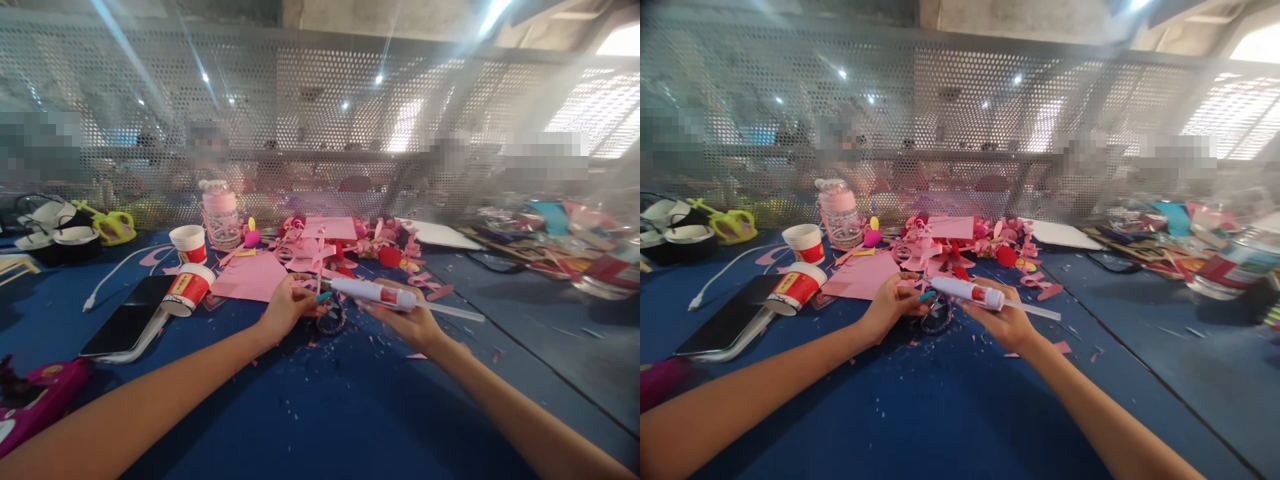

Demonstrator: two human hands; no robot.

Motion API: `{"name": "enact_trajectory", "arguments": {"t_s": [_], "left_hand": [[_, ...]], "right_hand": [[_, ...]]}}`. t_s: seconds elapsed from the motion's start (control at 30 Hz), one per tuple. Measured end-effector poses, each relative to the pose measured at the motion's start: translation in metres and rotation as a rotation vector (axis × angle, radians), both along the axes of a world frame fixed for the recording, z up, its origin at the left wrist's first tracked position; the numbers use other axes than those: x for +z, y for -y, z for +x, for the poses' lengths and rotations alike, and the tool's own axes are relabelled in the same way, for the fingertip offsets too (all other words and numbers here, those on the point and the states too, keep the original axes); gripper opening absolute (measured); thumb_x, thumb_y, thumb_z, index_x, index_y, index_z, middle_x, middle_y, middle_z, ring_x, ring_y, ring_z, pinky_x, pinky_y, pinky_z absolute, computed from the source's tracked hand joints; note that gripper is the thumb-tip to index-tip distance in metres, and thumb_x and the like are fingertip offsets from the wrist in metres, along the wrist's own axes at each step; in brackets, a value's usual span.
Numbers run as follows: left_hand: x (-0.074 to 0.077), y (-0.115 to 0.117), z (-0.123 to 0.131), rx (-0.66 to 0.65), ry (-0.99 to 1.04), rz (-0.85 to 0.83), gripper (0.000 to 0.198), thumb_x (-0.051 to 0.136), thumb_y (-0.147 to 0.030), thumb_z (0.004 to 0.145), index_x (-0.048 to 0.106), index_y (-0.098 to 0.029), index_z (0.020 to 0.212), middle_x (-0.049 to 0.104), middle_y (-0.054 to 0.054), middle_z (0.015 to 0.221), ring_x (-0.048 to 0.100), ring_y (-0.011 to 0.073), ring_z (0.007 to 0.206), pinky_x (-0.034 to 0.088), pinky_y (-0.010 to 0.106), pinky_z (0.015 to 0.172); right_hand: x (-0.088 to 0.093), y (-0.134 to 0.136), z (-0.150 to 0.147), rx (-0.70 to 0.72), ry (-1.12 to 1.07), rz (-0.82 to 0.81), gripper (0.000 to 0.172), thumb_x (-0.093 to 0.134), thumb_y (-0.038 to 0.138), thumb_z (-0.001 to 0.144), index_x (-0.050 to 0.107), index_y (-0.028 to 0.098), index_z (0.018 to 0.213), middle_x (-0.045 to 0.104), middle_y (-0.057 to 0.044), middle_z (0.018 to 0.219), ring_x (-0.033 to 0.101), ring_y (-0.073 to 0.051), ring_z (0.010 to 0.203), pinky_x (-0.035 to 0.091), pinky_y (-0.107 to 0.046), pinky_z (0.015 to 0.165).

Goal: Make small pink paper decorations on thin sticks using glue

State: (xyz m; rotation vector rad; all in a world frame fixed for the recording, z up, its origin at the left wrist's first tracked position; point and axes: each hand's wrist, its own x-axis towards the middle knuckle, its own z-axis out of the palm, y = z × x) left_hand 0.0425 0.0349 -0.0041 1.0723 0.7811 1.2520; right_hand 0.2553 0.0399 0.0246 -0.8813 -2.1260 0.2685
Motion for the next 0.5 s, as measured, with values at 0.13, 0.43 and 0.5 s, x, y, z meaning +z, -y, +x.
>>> {"name": "enact_trajectory", "arguments": {"t_s": [0.13, 0.43, 0.5], "left_hand": [[-0.002, -0.002, 0.0, 0.049, 0.001, -0.011, 0.051, 0.074, -0.022, 0.059, 0.04, -0.015, 0.096, 0.063, -0.003, 0.06, 0.064, 0.0139, 0.055, 0.055, 0.028, 0.06], [-0.003, -0.002, 0.0, 0.08, 0.024, 0.013, 0.052, 0.075, -0.024, 0.058, 0.041, -0.015, 0.096, 0.063, -0.001, 0.064, 0.065, 0.016, 0.056, 0.055, 0.031, 0.063], [-0.003, -0.001, 0.0, 0.071, 0.027, 0.019, 0.052, 0.075, -0.023, 0.058, 0.04, -0.015, 0.096, 0.063, -0.001, 0.065, 0.066, 0.0168, 0.057, 0.055, 0.032, 0.064]], "right_hand": [[0.005, -0.002, 0.004, -0.184, -0.277, 0.069, 0.013, 0.054, 0.033, 0.078, 0.054, 0.021, 0.074, 0.055, -0.002, 0.061, 0.054, -0.018, 0.055, 0.042, -0.031, 0.052], [0.011, -0.022, 0.023, -0.815, 0.46, 0.183, 0.013, 0.043, 0.026, 0.076, 0.046, 0.015, 0.084, 0.055, -0.014, 0.086, 0.052, -0.026, 0.075, 0.038, -0.032, 0.055], [0.005, -0.027, 0.026, -0.74, 0.623, 0.163, 0.013, 0.043, 0.021, 0.074, 0.046, 0.013, 0.085, 0.054, -0.017, 0.089, 0.05, -0.029, 0.083, 0.039, -0.036, 0.064]]}}
